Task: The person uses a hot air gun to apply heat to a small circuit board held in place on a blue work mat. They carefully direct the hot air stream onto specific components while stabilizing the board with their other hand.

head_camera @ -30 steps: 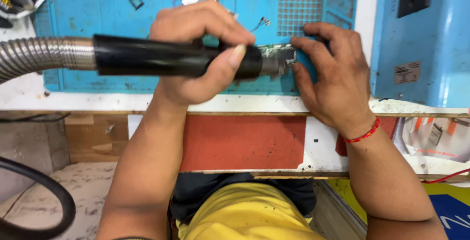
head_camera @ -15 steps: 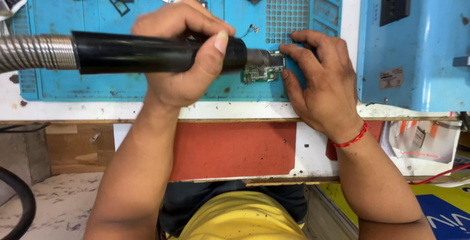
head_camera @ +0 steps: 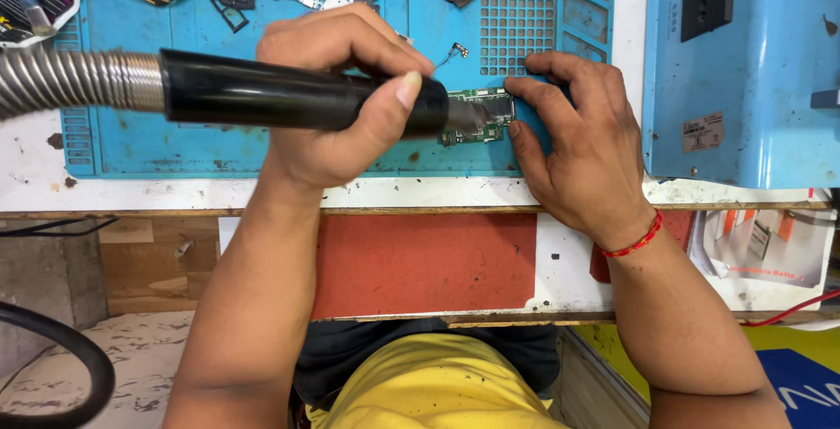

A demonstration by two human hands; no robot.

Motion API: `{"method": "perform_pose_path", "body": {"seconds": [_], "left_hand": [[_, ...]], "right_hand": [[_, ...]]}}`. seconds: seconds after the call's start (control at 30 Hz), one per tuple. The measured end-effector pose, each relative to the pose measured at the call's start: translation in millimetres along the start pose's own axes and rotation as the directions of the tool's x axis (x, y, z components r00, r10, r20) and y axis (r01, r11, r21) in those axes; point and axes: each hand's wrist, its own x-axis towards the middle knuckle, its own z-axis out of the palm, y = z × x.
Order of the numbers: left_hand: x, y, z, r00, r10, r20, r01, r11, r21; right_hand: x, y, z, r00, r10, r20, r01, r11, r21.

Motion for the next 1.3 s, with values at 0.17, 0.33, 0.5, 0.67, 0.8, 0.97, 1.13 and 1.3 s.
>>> {"method": "perform_pose_path", "body": {"seconds": [0.17,0.33,0.5,0.67,0.8,0.97,1.13,1.3], "left_hand": [[-0.3,-1.8,0.0,0.999,0.027,0.021,-0.026,0.999,-0.046],[1.7,0.3,-0.8,0.997,0.054,0.053,-0.055,0.998,0.012],[-0.4,-2.7,5.5,0.999,-0.021,-0.042,0.02,1.0,-0.022],[-5.3,-7.4,1.8,1.0,0.013,-0.019,-0.014,0.999,-0.044],[-7.0,-4.8,2.4,0.999,-0.012,0.048,0.015,0.998,-0.058],[-0.3,-3.7,2.3,0.998,0.054,0.042,-0.051,0.996,-0.076],[-2.4,-4.5,3.7,0.999,0.025,0.019,-0.025,0.999,-0.043],[-6.4,-4.1,5.6,0.998,-0.001,-0.056,0.0,1.0,-0.021]], "right_hand": [[-1.4,-1.1,0.0,1.0,-0.001,0.003,0.001,1.0,0.01],[0.0,-2.0,0.6,1.0,-0.007,0.001,0.007,1.0,0.014],[-1.6,-0.7,0.6,1.0,0.003,0.012,-0.003,1.0,0.008],[-3.1,0.7,2.0,1.0,0.004,0.014,-0.004,1.0,0.006],[-1.9,-1.1,1.2,1.0,0.008,0.011,-0.008,1.0,0.009],[1.9,-2.1,-2.0,1.0,-0.011,-0.013,0.011,1.0,-0.007],[-0.8,-4.8,-1.6,1.0,0.009,0.009,-0.01,1.0,0.008],[1.2,-5.0,-1.7,1.0,-0.015,0.0,0.015,1.0,0.012]]}}
